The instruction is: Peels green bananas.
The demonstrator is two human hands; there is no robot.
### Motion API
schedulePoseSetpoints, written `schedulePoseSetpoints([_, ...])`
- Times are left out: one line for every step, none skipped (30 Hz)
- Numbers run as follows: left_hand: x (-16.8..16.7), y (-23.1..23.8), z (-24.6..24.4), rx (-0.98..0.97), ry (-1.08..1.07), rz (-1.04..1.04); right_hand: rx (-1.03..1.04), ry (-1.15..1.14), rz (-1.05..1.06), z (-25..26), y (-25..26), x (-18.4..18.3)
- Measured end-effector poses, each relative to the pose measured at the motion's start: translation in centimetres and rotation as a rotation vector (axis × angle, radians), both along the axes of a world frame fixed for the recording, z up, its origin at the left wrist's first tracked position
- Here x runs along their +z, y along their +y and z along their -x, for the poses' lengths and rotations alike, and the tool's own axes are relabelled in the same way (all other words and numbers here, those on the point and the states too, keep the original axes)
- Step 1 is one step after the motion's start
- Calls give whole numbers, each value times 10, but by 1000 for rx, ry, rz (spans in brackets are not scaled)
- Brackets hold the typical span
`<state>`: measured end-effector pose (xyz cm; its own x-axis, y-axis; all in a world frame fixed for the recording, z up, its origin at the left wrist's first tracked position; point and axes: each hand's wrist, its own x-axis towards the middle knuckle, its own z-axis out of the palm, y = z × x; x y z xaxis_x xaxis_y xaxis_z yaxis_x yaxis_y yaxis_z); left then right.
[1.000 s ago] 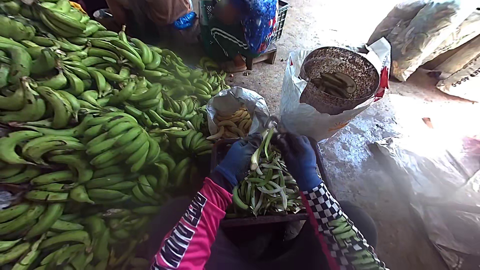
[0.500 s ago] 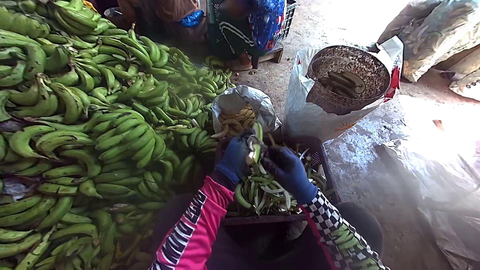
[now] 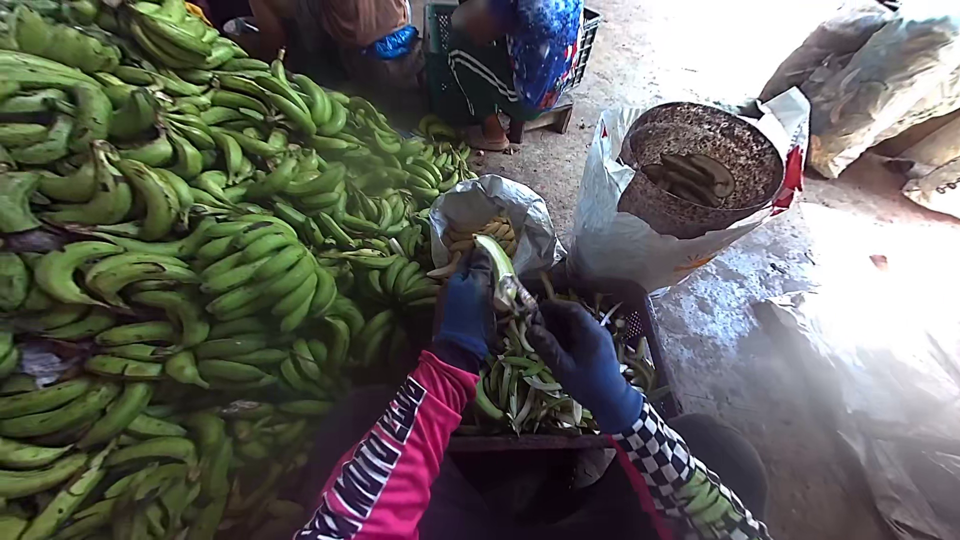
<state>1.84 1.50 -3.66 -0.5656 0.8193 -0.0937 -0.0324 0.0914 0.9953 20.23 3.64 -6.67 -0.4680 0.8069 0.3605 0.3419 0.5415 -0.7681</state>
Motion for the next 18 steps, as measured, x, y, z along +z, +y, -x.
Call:
schedulePoseSetpoints([-1, 1, 2, 20, -7, -2, 5, -41, -17, 3, -3, -1])
schedulePoseSetpoints([0, 1, 4, 9, -30, -9, 3, -68, -34, 4, -3, -2])
schedulePoseSetpoints([1, 0, 6, -32, -37, -13, -2, -80, -41, 4, 1, -4])
schedulePoseSetpoints([3, -2, 8, -100, -19, -10, -17, -83, -48, 3, 7, -6])
schedulePoseSetpoints([6, -3, 10, -211, -7, -20, -39, -81, -48, 0, 17, -7])
schedulePoseSetpoints([9, -3, 13, -362, -25, -14, -67, -74, -33, -5, 27, -8])
schedulePoseSetpoints([12, -3, 15, -505, -60, 18, -101, -69, -8, -10, 37, -7])
schedulePoseSetpoints([14, -3, 14, -610, -101, 55, -144, -65, 16, -15, 46, -7])
schedulePoseSetpoints([15, -3, 11, -678, -166, 72, -185, -61, 37, -20, 53, -5])
schedulePoseSetpoints([17, -3, 7, -717, -226, 67, -215, -47, 48, -24, 56, -3])
schedulePoseSetpoints([17, -2, 3, -725, -269, 42, -236, -18, 52, -26, 57, -1])
schedulePoseSetpoints([16, -2, -1, -690, -302, 8, -244, 14, 43, -27, 55, -1])
schedulePoseSetpoints([13, -1, -4, -610, -344, -40, -240, 35, 32, -27, 52, -2])
schedulePoseSetpoints([8, 1, -6, -517, -419, -96, -231, 41, 24, -25, 48, -3])
schedulePoseSetpoints([5, 3, -6, -413, -490, -141, -220, 40, 15, -23, 43, -4])
schedulePoseSetpoints([1, 5, -5, -326, -555, -174, -209, 36, -3, -19, 39, -5])
schedulePoseSetpoints([-2, 7, -2, -247, -619, -199, -193, 31, -25, -15, 34, -8])
schedulePoseSetpoints([-5, 9, 1, -160, -677, -217, -175, 22, -47, -11, 29, -10])
